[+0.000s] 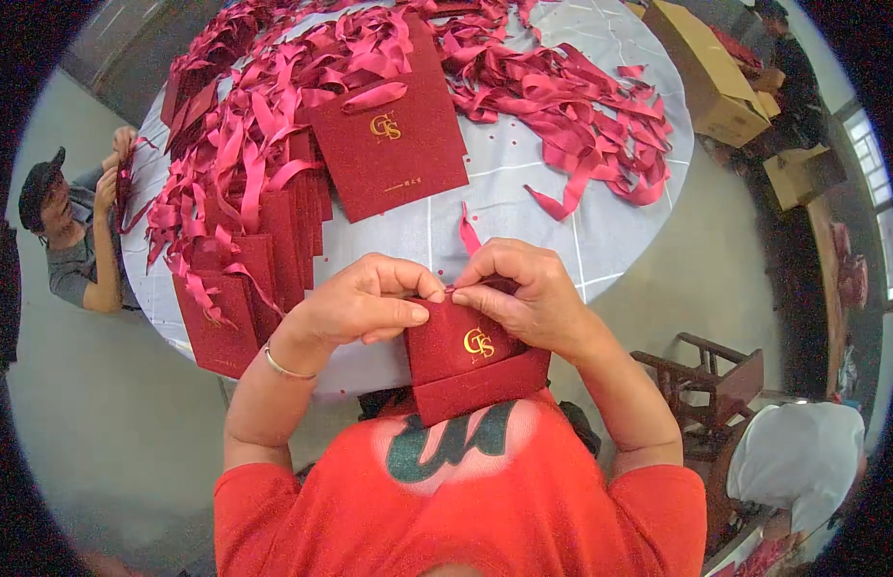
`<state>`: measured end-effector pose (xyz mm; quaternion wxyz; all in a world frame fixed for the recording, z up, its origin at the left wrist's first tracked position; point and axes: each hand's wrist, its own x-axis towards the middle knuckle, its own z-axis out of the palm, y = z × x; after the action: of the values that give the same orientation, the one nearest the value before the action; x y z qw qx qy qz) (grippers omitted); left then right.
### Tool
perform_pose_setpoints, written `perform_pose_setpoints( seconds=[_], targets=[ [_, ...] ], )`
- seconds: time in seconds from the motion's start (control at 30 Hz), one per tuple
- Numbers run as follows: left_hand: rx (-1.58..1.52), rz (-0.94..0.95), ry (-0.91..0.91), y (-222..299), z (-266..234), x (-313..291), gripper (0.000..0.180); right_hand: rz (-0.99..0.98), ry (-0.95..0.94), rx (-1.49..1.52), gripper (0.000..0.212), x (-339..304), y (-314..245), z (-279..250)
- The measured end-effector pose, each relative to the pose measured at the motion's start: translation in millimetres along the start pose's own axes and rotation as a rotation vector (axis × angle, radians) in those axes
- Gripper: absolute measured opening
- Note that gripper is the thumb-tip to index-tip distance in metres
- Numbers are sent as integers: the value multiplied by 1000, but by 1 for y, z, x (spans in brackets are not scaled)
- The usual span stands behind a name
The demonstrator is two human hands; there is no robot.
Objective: The person assembles gift bags by hand, threading ribbon handles through the bag openings and folding the bags on a table.
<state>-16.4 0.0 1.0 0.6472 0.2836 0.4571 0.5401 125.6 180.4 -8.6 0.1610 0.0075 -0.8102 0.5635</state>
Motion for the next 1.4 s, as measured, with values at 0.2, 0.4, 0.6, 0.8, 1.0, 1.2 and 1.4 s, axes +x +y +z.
perform_pose_setpoints(
  seconds=[0.2,0.4,0.6,0.8,1.0,1.2,1.4],
  targets=[
    [104,7,99,2,7,3,12,0,42,-50,14,-2,2,0],
    [211,9,274,1,16,4,6,-12,106,-37,16,-4,-1,2],
    [344,126,305,-9,14,9,7,-47,124,-99,17,-5,-3,1],
    [499,148,382,-16,16,10,9,-103,122,-117,16,-3,-3,3],
    [590,135,361,-5,14,7,11,-11,151,-54,14,-4,3,6],
    [346,83,192,0,9,4,17,-44,163,-22,13,-7,5,5],
    [365,24,222,-4,6,4,14,-56,142,-73,12,-9,-5,4]
  ],
)
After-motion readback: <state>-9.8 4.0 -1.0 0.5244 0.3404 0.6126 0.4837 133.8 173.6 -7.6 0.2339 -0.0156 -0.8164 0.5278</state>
